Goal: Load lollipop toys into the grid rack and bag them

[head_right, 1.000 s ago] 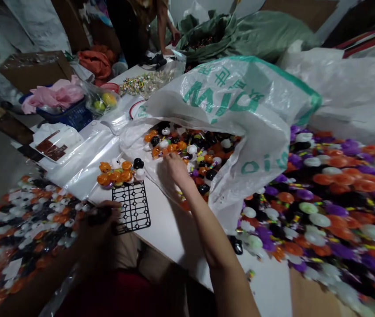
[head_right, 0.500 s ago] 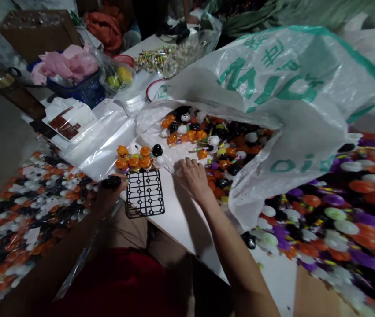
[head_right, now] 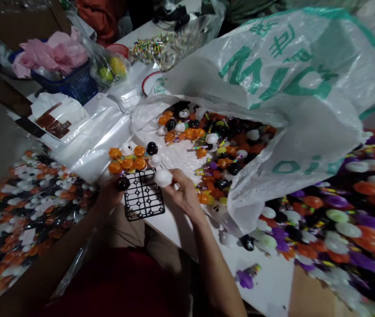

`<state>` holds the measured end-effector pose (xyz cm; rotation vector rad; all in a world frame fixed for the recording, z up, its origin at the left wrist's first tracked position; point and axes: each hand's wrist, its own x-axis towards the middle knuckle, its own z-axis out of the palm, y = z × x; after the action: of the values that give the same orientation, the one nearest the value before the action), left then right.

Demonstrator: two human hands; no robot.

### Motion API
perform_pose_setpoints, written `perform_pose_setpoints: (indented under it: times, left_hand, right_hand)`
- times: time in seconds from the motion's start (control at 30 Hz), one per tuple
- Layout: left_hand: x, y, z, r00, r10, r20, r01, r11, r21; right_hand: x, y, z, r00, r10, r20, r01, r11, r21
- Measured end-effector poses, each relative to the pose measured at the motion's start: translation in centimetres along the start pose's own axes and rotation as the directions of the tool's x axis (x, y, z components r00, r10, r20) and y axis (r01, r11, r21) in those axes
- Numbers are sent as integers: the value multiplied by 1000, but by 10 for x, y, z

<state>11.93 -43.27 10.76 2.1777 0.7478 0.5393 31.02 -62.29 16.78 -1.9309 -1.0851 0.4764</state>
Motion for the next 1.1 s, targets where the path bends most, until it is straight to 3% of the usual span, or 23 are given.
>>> perform_pose_setpoints:
  times: [0.13, 0.3, 0.37, 0.43, 0.5, 0.57, 0.63, 0.73, 0.83, 0.9, 1.0, 1.1]
  left_hand:
    - [11, 3, 1, 999, -21, 34, 19, 998, 67]
    - [6, 5, -3, 990, -120, 78, 118, 993, 21]
    - [-2, 8, -12, 983, -147, 113, 153, 987, -52]
    - [-7, 14, -28, 988, -143, 57, 150, 978, -144]
    - [-4, 25, -45, 994, -53, -97, 38, 988, -150]
    - [7, 40, -57, 974, 118, -196, -126, 992, -29]
    - [20, 55, -58, 949, 286, -136, -273, 956, 103]
    - [30, 66, -42, 904, 426, -30, -412, 888, 203]
    - [28, 61, -24, 879, 475, -43, -452, 859, 240]
    - [26, 56, -19, 871, 487, -71, -458, 855, 245]
    - [27, 53, -20, 872, 482, -84, -451, 858, 245]
    - [30, 55, -24, 882, 466, -66, -441, 867, 233]
  right_hand:
    - [-3, -11, 34, 977, 30, 210, -17, 998, -62]
    - [-4, -18, 32, 955, 123, 270, 1, 908, -419]
    - [-3, -22, 33, 939, 187, 289, -16, 863, -505]
    - [0, -25, 37, 939, 216, 269, -48, 855, -517]
    - [5, -29, 40, 949, 202, 243, -62, 873, -483]
    - [11, -34, 42, 957, 170, 233, -57, 904, -424]
    - [16, -38, 44, 971, 117, 207, -47, 947, -317]
    - [21, -42, 55, 993, 56, 105, -57, 998, 3]
    - [18, -42, 75, 995, 95, 35, -101, 926, 363]
    - [12, -39, 82, 994, 103, 42, -110, 859, 501]
    - [10, -26, 64, 994, 62, 87, -96, 873, 479]
    - [42, -3, 19, 988, 152, -36, -144, 976, 164]
